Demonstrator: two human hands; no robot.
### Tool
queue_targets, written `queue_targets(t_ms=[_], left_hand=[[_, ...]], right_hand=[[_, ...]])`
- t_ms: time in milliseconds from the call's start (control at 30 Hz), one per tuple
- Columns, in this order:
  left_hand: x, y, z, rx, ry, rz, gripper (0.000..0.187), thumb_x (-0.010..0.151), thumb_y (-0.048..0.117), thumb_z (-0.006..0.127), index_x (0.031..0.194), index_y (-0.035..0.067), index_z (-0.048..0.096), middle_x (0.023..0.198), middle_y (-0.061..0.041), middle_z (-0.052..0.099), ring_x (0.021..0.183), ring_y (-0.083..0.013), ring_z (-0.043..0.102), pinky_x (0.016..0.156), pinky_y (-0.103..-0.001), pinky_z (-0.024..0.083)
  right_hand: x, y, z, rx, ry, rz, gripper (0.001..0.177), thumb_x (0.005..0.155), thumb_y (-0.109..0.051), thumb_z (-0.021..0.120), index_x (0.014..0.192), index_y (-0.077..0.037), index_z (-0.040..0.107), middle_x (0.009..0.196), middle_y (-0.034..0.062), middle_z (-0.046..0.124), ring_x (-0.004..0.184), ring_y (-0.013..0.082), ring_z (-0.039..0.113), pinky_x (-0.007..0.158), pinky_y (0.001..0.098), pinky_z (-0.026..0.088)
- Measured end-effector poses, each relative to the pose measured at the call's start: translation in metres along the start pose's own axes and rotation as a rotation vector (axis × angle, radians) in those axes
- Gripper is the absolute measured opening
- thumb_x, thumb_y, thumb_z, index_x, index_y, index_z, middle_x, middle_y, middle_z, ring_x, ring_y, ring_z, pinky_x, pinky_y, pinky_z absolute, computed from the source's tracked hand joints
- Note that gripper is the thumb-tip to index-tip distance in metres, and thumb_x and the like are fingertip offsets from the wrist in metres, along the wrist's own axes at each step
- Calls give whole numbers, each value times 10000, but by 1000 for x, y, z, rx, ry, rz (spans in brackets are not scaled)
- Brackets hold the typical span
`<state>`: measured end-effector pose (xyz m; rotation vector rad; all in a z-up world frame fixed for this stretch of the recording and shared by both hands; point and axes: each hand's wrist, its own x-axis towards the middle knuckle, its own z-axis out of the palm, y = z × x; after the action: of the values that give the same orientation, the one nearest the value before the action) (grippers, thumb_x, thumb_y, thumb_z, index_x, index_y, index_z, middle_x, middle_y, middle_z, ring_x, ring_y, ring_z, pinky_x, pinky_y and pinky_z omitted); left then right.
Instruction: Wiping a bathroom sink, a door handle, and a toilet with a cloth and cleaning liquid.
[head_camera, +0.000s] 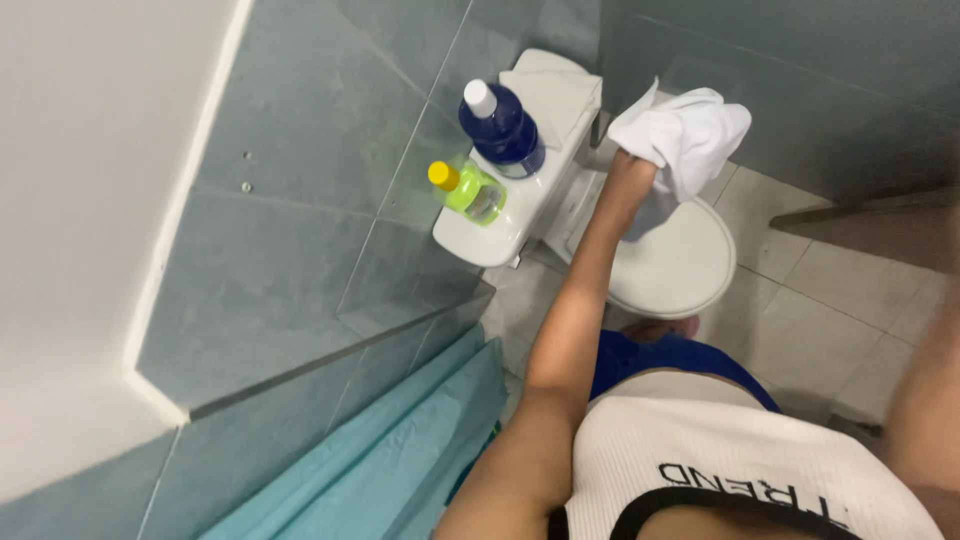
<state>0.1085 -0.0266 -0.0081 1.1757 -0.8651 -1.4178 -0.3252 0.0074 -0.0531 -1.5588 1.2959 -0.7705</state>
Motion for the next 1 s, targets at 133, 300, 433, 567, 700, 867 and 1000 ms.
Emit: queue_targets(t_ms=[133, 300, 433, 567, 700, 867, 1000], left_hand=[[0, 1, -13, 20, 3, -199, 651, 976, 370, 540, 1497, -12, 461, 1440, -186, 559, 1298, -290, 532, 1044, -383, 426], [8, -31, -63, 154, -191, 224, 616, 1065, 299, 464, 1601, -4, 428, 1548, -143, 482, 1469, -219, 440, 1248, -328, 335], [-18, 58, -104, -178, 22, 60, 637, 991, 281, 638, 1534, 24, 425, 1545, -117, 463, 1410, -207, 430, 1156, -327, 349], [-21, 50, -153, 247, 222, 244, 445, 940, 285, 696, 1246, -37, 674, 1181, -138, 735, 1112, -275, 691, 969, -372, 536], [-43, 74, -173, 230, 44, -282, 521, 872, 345, 802, 1248, -10, 732, 996, -188, 710, 820, -297, 659, 692, -442, 493], [-36, 69, -174, 101, -88, 169, 729, 860, 370, 850, 1362, -79, 573, 1131, -232, 616, 1072, -314, 582, 909, -399, 462], [-22, 71, -140, 128, -338, 400, 851, 818, 441, 866, 1423, 1, 458, 1241, -146, 643, 1148, -256, 628, 1000, -339, 484]], right_hand=[[62, -227, 153, 64, -61, 83, 781, 931, -139, 646, 1658, -124, 362, 1657, 187, 420, 1446, 300, 480, 1084, 440, 483], [114, -258, 254, 393, -12, -20, 645, 986, -11, 650, 1596, -110, 463, 1333, 120, 643, 1127, 140, 612, 922, 267, 521], [144, -227, 279, 150, 47, 5, 293, 1030, 33, 678, 1310, -14, 751, 1039, 79, 705, 888, 120, 592, 790, 285, 489], [160, -270, 287, 481, -46, 73, 164, 1055, -31, 680, 1215, -31, 719, 1050, 24, 731, 909, 86, 660, 819, 237, 537], [173, -298, 263, 911, -224, 22, 89, 1142, -1, 646, 1226, -11, 620, 1150, 92, 716, 1013, 163, 696, 929, 298, 579], [177, -336, 267, 1087, -339, 92, 147, 1135, -53, 620, 1265, 14, 605, 1215, 127, 701, 1069, 196, 699, 982, 339, 586], [193, -309, 263, 1132, -331, 169, 130, 1135, -31, 569, 1231, 53, 593, 1110, 132, 659, 973, 210, 666, 944, 327, 583]])
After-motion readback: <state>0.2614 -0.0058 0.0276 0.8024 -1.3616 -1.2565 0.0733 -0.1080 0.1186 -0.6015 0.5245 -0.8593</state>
